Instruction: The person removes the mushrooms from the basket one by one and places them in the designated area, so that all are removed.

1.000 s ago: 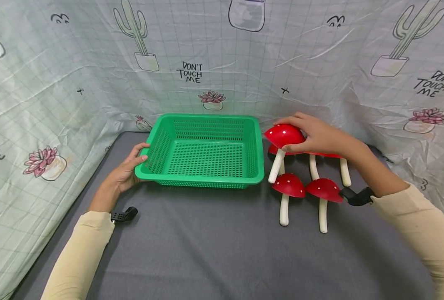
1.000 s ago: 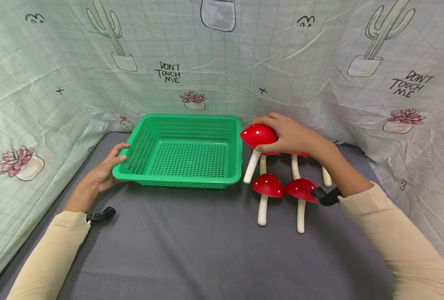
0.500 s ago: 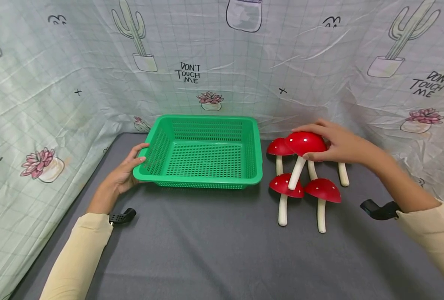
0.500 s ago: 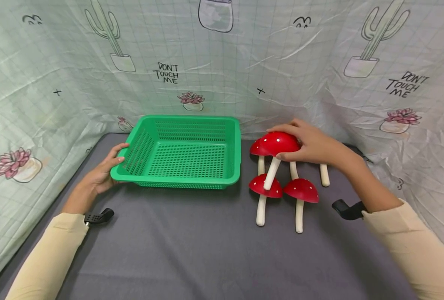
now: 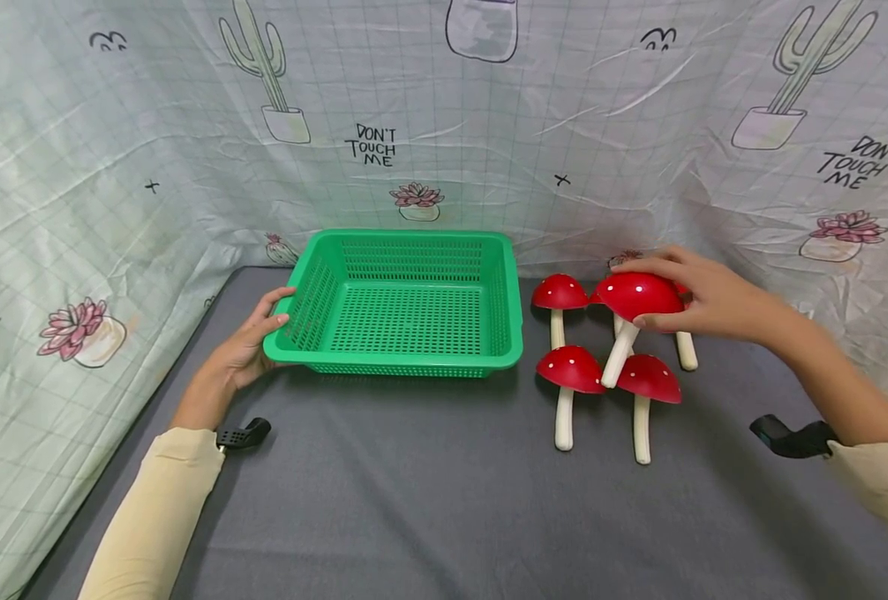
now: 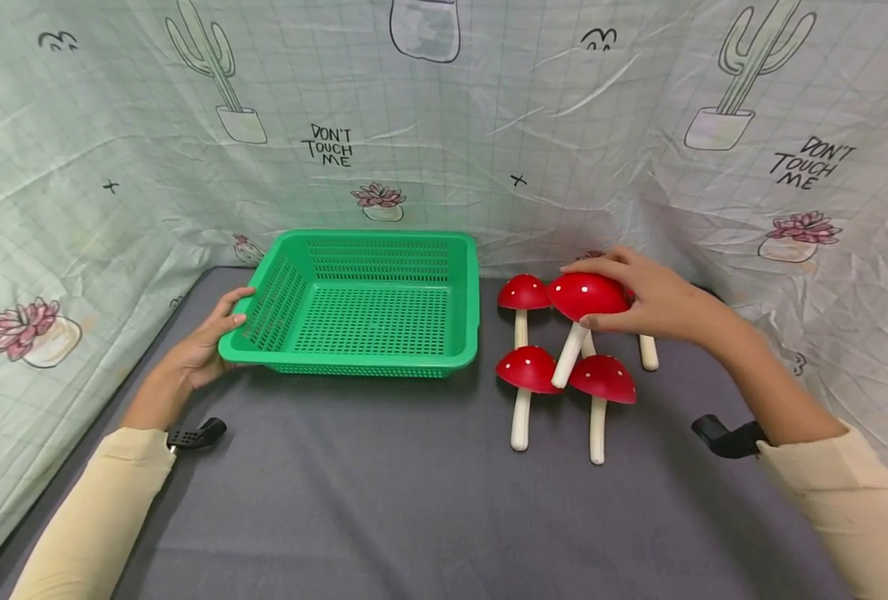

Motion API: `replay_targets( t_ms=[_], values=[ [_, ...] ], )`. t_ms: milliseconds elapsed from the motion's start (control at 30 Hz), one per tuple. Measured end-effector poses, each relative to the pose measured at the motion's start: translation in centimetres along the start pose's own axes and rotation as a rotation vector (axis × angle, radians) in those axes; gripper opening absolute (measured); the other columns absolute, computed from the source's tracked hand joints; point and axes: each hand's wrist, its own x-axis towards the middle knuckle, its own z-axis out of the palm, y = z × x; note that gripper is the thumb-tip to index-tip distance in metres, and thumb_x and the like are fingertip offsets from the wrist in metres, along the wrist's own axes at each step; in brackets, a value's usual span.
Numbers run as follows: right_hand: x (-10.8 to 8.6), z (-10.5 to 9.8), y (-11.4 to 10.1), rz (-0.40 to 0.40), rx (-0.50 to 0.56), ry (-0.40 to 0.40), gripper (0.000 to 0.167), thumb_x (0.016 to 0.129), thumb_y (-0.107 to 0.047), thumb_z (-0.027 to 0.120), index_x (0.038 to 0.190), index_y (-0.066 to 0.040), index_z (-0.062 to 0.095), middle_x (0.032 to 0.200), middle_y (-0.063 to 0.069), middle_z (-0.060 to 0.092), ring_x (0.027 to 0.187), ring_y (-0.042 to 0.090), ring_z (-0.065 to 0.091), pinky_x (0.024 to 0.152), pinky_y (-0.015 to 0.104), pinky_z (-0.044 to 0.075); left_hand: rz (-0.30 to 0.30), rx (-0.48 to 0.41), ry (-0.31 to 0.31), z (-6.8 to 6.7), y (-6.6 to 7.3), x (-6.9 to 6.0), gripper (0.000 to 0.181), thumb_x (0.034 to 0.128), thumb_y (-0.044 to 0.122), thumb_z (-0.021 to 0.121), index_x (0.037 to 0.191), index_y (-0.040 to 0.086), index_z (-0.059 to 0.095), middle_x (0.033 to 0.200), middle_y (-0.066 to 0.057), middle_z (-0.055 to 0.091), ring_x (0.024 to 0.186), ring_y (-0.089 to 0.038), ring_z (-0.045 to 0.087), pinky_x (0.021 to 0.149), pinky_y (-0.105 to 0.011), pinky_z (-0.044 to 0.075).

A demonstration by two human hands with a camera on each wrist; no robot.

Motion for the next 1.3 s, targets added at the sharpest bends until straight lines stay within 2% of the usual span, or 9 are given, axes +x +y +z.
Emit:
replay_targets(
  t_ms=[200, 433, 633, 833, 1133, 1300],
  values=[
    [-0.3, -0.2, 0.3, 0.017, -0.011, 0.002, 0.072, 0.077, -0.023, 0.084, 0.143, -0.022, 0.057, 0.136, 0.012, 0.051, 0.115, 0.029, 0.047, 0.068, 0.029, 0.054, 0.004, -0.005, 0.002, 0.0, 0.0, 0.0, 0.037, 0.1096, 0.015, 0.046, 0.14, 0.035, 0.041, 0.109, -0.006, 0.065, 0.086, -0.019, 0.073, 0.068, -0.037, 0.061],
    [-0.8, -0.5, 0.5, 0.034, -0.011, 0.0, 0.072, 0.077, -0.023, 0.084, 0.143, -0.025, 0.057, 0.133, 0.009, 0.052, 0.112, 0.026, 0.048, 0.065, 0.028, 0.053, 0.007, -0.001, 0.005, -0.1, -0.1, 0.0, 0.036, 0.1096, 0.015, 0.046, 0.14, 0.035, 0.041, 0.109, -0.006, 0.066, 0.086, -0.02, 0.073, 0.068, -0.037, 0.062],
    [-1.1, -0.6, 0.7, 0.064, -0.021, -0.01, 0.074, 0.077, -0.026, 0.085, 0.144, -0.025, 0.056, 0.132, 0.01, 0.051, 0.111, 0.03, 0.048, 0.062, 0.027, 0.052, 0.001, -0.003, 0.016, 0.0, -0.2, 0.1, 0.037, 0.1094, 0.015, 0.046, 0.14, 0.035, 0.041, 0.11, -0.006, 0.065, 0.086, -0.02, 0.073, 0.068, -0.038, 0.062],
    [-1.4, -0.7, 1.0, 0.047, -0.039, -0.002, 0.073, 0.076, -0.026, 0.086, 0.143, -0.024, 0.057, 0.131, 0.009, 0.053, 0.111, 0.029, 0.049, 0.063, 0.027, 0.052, -0.011, 0.004, 0.036, 0.1, -0.1, 0.1, 0.037, 0.1089, 0.014, 0.047, 0.139, 0.035, 0.042, 0.111, -0.006, 0.065, 0.087, -0.02, 0.073, 0.069, -0.038, 0.061],
    [-3.1, -0.9, 1.9, 0.057, -0.074, 0.018, 0.071, 0.075, -0.025, 0.087, 0.14, -0.021, 0.06, 0.119, 0.006, 0.056, 0.102, 0.023, 0.048, 0.06, 0.025, 0.05, -0.016, 0.037, 0.058, 0.4, 0.2, 0.0, 0.037, 0.1087, 0.013, 0.048, 0.138, 0.035, 0.042, 0.111, -0.005, 0.065, 0.087, -0.019, 0.073, 0.066, -0.037, 0.061],
    [-4.3, -1.2, 2.9, 0.071, -0.054, -0.004, 0.074, 0.073, -0.021, 0.09, 0.14, -0.021, 0.059, 0.118, 0.004, 0.056, 0.102, 0.019, 0.046, 0.06, 0.024, 0.053, -0.013, 0.065, 0.077, 0.6, 0.4, -0.1, 0.036, 0.1088, 0.014, 0.048, 0.138, 0.035, 0.043, 0.109, -0.004, 0.066, 0.086, -0.018, 0.073, 0.066, -0.036, 0.061]
  ],
)
